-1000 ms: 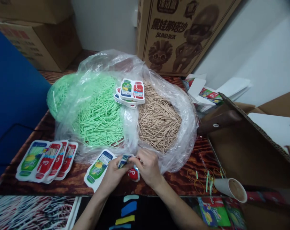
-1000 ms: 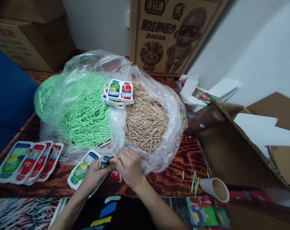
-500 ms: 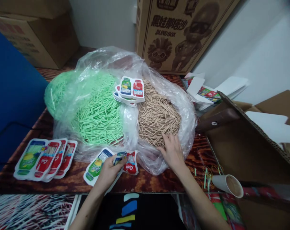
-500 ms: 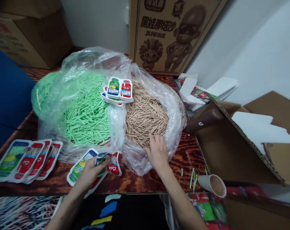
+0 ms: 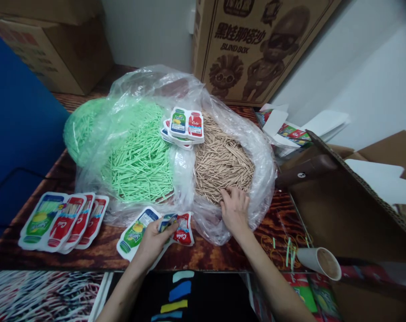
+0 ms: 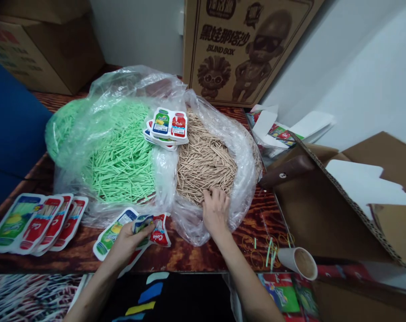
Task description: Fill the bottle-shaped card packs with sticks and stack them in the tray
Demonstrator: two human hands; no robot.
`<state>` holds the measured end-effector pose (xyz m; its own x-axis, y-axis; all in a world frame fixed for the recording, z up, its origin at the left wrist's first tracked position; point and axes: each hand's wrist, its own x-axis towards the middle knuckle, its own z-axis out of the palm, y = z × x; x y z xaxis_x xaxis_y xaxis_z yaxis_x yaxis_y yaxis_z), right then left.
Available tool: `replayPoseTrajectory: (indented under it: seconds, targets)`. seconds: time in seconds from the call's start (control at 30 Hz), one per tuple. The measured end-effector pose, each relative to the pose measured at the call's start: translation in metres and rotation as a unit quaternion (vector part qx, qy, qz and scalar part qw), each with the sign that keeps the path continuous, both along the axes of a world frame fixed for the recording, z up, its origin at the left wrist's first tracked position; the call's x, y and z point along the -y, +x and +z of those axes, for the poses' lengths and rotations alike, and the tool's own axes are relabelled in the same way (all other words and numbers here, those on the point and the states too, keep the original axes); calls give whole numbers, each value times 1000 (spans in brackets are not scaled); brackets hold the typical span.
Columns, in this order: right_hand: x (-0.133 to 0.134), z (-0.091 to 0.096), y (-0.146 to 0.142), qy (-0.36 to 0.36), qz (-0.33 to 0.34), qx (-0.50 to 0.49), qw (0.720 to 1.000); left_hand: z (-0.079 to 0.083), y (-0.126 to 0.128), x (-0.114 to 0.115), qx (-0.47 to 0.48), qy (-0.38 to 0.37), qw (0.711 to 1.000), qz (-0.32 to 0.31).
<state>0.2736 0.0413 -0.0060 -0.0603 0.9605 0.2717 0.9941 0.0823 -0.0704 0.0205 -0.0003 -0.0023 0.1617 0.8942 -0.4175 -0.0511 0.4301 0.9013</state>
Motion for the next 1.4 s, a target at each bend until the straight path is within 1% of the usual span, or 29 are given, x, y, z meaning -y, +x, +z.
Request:
replayPoseTrajectory:
  seconds: [0.13, 0.23, 0.4, 0.47, 0.53, 0.57, 0.63, 0.7, 0.77, 0.8, 0.83, 0.93, 0.97, 1.0, 1.1, 1.13, 1.17, 1.2, 1.27, 1.4]
  targets:
    - [-6, 2, -1, -10, 24, 13, 1000, -3, -1, 0, 8, -2, 1000, 8]
    - [-9, 5, 1, -1, 38, -7, 999, -4, -3, 0, 5, -8, 1000, 10]
    - [-24, 18, 6, 47, 41, -89, 994, -2, -6, 1, 12, -22, 999, 20]
    - [-33, 24, 7, 41, 25, -138, 989, -2, -6, 1, 9, -23, 999, 24]
    - [-44, 30, 7, 6, 1, -215, 977, -1, -6, 1, 7, -23, 999, 27]
    - [-50, 33, 7, -15, -10, -263, 965, -1, -6, 1, 7, -23, 999, 29]
    - [-60, 40, 8, -47, -20, -362, 931, 0, -6, 1, 8, -22, 999, 31]
    - [-69, 46, 10, -71, -13, -451, 889, 2, -6, 1, 7, -23, 999, 34]
    - [-77, 50, 11, -97, -1, -520, 849, 3, -7, 2, 6, -24, 999, 37]
    - [-81, 52, 13, -110, 5, -542, 833, 3, -7, 2, 6, -25, 999, 40]
    - [-84, 52, 14, -120, 8, -554, 824, 3, -7, 2, 8, -24, 999, 40]
    - [-91, 52, 19, -115, 2, -560, 820, 0, -8, 3, 15, -20, 999, 33]
    - [-92, 52, 20, -112, -7, -573, 812, -1, -8, 3, 18, -20, 999, 31]
    - [-93, 52, 21, -108, -17, -595, 796, -1, -8, 3, 19, -20, 999, 31]
    - [-92, 51, 23, -120, -28, -673, 729, -1, -9, 3, 17, -22, 999, 43]
    - [-91, 50, 23, -133, -25, -686, 715, 1, -9, 3, 16, -22, 999, 47]
    - [-91, 49, 23, -143, -25, -692, 707, 3, -9, 3, 14, -21, 998, 51]
    - [-91, 48, 23, -151, -28, -691, 707, 5, -9, 2, 13, -21, 998, 53]
    - [-90, 44, 23, -154, -43, -678, 718, 9, -9, 1, 11, -20, 998, 57]
    - [-92, 40, 25, -129, -44, -639, 757, 12, -13, 0, 7, -25, 996, 86]
